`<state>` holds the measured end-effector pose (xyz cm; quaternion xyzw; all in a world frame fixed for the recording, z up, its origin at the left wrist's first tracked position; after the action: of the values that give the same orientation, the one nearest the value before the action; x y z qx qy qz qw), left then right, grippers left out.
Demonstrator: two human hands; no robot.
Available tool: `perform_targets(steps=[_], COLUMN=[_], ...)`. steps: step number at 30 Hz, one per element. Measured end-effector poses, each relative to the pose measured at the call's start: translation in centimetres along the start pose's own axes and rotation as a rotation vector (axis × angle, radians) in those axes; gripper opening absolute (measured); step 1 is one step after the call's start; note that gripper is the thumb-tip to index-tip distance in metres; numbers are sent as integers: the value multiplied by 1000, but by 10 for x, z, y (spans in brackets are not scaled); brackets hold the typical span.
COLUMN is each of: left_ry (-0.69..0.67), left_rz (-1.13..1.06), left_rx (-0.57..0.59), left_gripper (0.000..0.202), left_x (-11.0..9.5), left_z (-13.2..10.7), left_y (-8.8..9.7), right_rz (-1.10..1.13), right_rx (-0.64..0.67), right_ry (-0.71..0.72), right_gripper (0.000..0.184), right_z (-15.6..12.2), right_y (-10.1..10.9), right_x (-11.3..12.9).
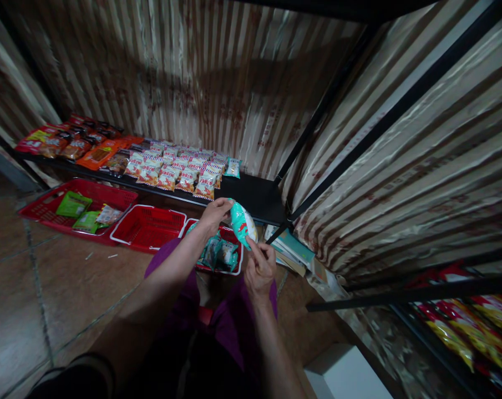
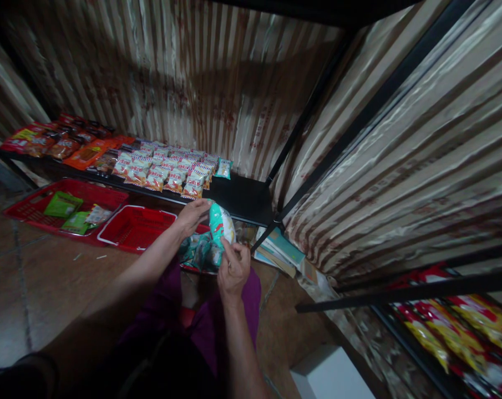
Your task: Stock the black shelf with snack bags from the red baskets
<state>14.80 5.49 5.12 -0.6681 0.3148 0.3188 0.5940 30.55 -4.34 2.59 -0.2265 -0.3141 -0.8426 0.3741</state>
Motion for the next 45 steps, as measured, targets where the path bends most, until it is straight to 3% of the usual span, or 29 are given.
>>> perform_targets(steps=[3,6,8,10,13,15,17,21,26,29,32,36,41,45], left_ry=[-42,26,93,138,162,177,226,323,356,323,241,110,36,87], left_rz=[131,217,229,240,263,284,319,262,-74,-133,16,244,174,107], left_rx=[60,141,201,230,199,201,216,165,91,109,115,1,-58,80], left_gripper=[27,35,38,37,43,52,42,11,14,12,15,7,11,28], left_x=[0,4,6,6,0,-4,-5,-3,-5,-9,-11,-11,-7,5], left_z=[3,5,6,6,7,7,7,8,7,5,5,12,12,5], left_y=[3,8,11,13,16,17,17,20,27,29,29,31,30,20], right_rz=[283,727,921,990,989,947,893,880,1024,960,733,455,673,789], right_rx=[-50,-79,-79,-70,-67,-91,-102,-47,-15,-25,-32,-24,-105,-199], right_ry=[-369,-789,-986,-1094,-1120,-1106,-1094,-1044,-954,-931,-895,-913,-1085,-1128], right_gripper=[20,21,25,26,30,46,58,37,28,31,32,38,42,42], right_z=[2,-1,-5,-7,-6,-4,-2,-1,1,3,0,-12,-25,-25], right_y=[-3,-12,-17,-18,-16,-12,-10,-10,-12,-12,-10,-12,-24,-29], right_x=[-11,-26,-33,-37,-36,-32,-29,-27,-25,-23,-25,-33,-36,-29])
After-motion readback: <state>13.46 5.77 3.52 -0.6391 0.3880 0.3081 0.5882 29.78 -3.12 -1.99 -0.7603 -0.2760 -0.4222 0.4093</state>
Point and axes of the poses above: each hand's wrist, its own z-axis towards the middle knuckle, its own y-axis out of the back of the hand, x = y × z, the point moved 4 cm from there along z, towards the middle knuckle, and after that the axes turned 5 degrees about -z, right-handed, at the moved point
